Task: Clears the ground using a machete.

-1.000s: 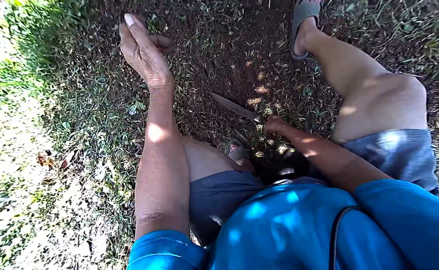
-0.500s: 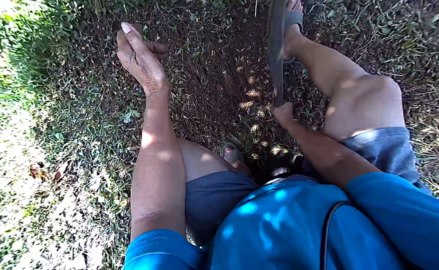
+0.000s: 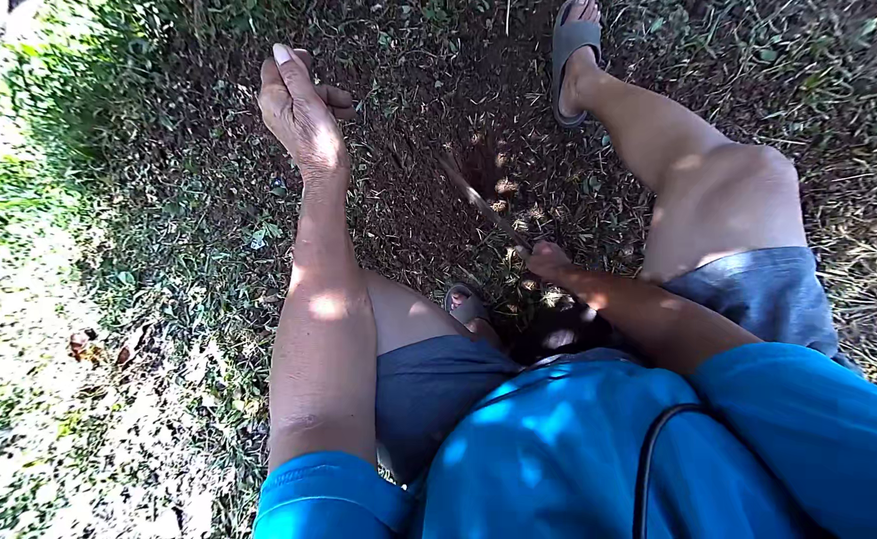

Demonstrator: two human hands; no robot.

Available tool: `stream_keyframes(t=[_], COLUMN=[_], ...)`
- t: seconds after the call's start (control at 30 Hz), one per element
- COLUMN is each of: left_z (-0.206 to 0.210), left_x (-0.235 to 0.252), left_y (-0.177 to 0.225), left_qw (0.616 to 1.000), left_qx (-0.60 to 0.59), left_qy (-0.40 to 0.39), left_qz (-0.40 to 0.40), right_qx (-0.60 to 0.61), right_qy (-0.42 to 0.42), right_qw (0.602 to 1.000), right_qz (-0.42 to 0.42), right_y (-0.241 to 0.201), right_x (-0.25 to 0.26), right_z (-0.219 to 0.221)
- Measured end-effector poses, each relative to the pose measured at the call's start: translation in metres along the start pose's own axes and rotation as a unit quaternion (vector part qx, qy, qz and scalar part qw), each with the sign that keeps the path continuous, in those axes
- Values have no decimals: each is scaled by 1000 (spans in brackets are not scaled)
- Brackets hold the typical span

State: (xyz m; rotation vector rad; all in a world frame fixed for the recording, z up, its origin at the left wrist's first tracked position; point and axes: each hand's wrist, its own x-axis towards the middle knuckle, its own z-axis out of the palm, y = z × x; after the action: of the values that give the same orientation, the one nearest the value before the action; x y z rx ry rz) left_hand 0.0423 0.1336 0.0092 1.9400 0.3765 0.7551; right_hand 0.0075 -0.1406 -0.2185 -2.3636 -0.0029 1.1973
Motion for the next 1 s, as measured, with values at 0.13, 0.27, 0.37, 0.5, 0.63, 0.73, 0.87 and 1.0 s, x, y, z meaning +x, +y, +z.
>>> stream_keyframes(t=[0.13, 0.27, 0.37, 0.5, 0.63, 0.73, 0.87, 1.0], left_z=[0, -17, -23, -22, -16, -13, -11, -10], left_x=[-1, -1, 0, 4, 3, 0, -2, -2], left_y=[0, -4, -6, -7, -6, -5, -3, 1], left_qw=[1000, 1000, 999, 999, 999, 999, 1000, 1000], left_qx=[-16, -4, -28, -38, -28, -25, -10, -23], left_qy=[6, 21, 36, 36, 20, 18, 14, 20], left_qz=[12, 9, -5, 11, 29, 20, -7, 4], right_qx=[-69, 45, 189, 394, 237, 49, 28, 18], right_qy=[-28, 63, 179, 263, 196, -12, -56, -17], right_qw=[993, 986, 947, 841, 947, 995, 993, 999], right_qz=[-91, -147, -190, -262, -92, 84, 99, 31], right_y=[-21, -44, -56, -66, -21, 19, 15, 6], right_x=[-7, 0, -2, 8, 22, 18, 3, 6], right_z=[0, -30, -73, -94, -47, -2, 10, -13])
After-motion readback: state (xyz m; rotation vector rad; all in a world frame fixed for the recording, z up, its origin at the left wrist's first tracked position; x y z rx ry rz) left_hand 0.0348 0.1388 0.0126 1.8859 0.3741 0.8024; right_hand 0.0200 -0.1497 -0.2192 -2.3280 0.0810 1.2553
